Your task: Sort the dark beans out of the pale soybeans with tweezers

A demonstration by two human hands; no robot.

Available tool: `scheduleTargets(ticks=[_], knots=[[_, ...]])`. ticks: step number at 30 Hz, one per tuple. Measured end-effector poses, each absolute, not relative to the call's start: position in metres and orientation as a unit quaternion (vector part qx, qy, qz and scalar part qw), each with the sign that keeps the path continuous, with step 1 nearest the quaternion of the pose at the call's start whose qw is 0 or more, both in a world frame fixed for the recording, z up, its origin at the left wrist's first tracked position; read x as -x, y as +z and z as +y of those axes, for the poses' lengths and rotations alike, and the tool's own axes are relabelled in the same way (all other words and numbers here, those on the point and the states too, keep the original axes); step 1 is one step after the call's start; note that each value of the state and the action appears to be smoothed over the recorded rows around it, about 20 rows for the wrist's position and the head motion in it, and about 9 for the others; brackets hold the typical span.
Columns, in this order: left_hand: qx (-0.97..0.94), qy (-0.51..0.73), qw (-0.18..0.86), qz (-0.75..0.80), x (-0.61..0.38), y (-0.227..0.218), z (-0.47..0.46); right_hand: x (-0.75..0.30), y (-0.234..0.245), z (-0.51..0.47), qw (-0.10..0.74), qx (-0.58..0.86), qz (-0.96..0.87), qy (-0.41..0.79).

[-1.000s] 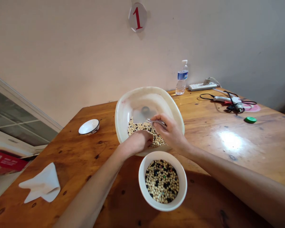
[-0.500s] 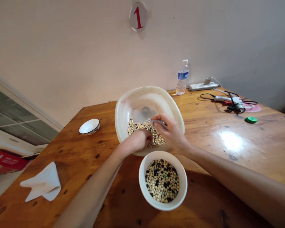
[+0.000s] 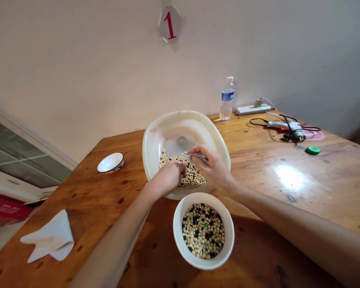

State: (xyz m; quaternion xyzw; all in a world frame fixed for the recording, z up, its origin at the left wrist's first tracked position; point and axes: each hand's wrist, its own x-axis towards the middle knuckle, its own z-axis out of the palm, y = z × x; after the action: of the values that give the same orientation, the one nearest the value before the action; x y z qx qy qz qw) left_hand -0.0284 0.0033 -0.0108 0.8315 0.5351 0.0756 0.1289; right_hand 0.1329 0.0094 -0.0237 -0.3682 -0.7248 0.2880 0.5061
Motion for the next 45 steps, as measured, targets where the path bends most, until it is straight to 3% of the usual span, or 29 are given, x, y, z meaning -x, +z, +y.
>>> scheduleTargets(ticks=[13, 16, 19, 22, 24, 27, 32, 39, 45], knots=[[-0.832, 0.035, 0.090, 0.547, 0.022, -0.018, 0.003, -0.132, -0.022, 0.006, 0.496, 0.367, -0.726, 0.304], [-0.816, 0.081, 0.101, 0.564, 0.020, -0.018, 0.004, -0.132, -0.021, 0.005, 0.498, 0.360, -0.727, 0.306], [-0.742, 0.239, 0.209, 0.590, 0.019, -0.009, 0.006, -0.131, -0.019, 0.003, 0.506, 0.360, -0.724, 0.300], [-0.596, 0.395, 0.437, 0.546, 0.016, 0.002, 0.004, -0.132, -0.018, 0.003, 0.517, 0.360, -0.721, 0.289], [-0.515, 0.439, 0.551, 0.488, 0.014, 0.006, 0.001, -0.132, -0.019, 0.004, 0.520, 0.359, -0.726, 0.269], [-0.491, 0.446, 0.602, 0.445, 0.010, 0.006, -0.002, -0.132, -0.019, 0.004, 0.526, 0.357, -0.734, 0.241], [-0.620, 0.362, 0.504, 0.480, 0.010, 0.009, -0.006, -0.133, -0.018, 0.005, 0.520, 0.364, -0.721, 0.278], [-0.806, 0.076, 0.429, 0.400, 0.028, 0.044, -0.019, -0.133, -0.021, 0.008, 0.525, 0.366, -0.705, 0.305], [-0.806, 0.060, 0.198, 0.554, 0.033, 0.015, -0.001, -0.132, -0.021, 0.006, 0.510, 0.366, -0.709, 0.321]])
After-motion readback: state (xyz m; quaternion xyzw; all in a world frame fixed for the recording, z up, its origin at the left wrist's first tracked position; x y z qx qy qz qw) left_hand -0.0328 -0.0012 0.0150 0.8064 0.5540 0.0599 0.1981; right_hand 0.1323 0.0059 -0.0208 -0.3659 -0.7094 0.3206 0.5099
